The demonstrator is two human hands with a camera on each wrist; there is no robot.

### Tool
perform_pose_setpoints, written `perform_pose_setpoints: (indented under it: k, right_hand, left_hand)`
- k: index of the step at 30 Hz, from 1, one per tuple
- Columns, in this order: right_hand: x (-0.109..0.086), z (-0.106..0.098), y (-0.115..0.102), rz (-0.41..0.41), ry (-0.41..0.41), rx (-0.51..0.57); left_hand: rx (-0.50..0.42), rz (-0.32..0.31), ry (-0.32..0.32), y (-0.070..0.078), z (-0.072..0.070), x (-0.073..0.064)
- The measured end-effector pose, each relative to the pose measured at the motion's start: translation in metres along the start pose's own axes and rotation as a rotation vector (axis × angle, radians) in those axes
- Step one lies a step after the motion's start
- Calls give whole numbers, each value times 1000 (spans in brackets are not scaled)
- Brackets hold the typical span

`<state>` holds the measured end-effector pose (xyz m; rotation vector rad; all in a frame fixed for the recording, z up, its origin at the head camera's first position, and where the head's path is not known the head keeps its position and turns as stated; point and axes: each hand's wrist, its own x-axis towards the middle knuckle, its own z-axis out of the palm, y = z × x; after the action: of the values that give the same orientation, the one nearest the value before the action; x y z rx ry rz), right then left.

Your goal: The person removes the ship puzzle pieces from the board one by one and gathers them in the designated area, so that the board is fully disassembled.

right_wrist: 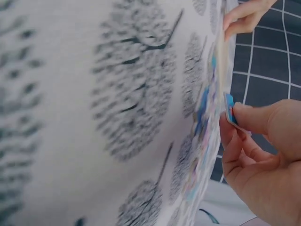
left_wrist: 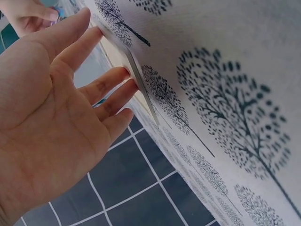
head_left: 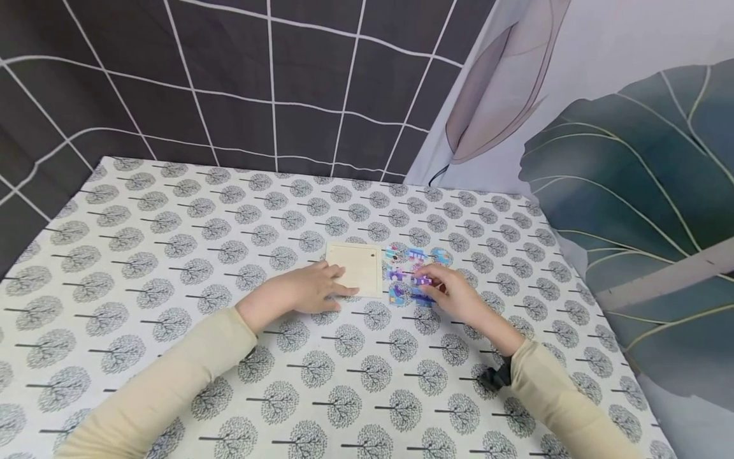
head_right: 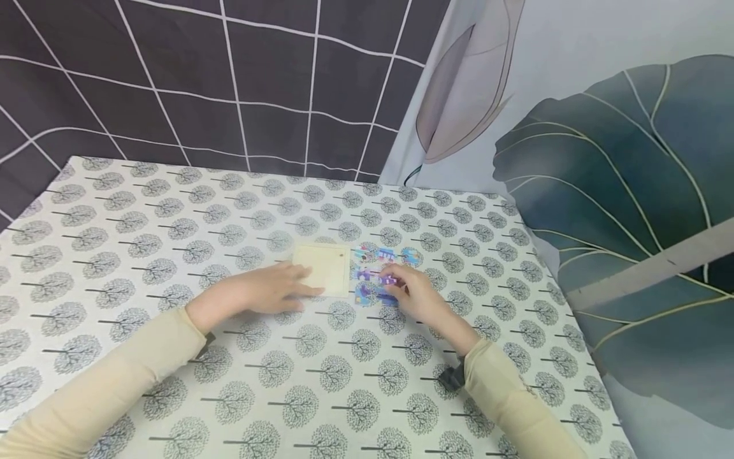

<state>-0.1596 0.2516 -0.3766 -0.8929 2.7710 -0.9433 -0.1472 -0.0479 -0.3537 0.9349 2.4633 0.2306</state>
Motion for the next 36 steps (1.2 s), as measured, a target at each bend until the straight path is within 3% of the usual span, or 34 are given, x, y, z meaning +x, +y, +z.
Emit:
perform_pose_setpoints:
  k: [11,27,36]
  right_hand:
    - [-15,-3,13,40,49,-28]
    - [-32,-9,22,172,59,-63]
    - [-41,-17,25,227,5,-16]
  left_hand:
    - [-18,-2,5,-2,2,1]
    - [-1,23,8,-4,3,2]
    - [6,23,11,-2,2,0]
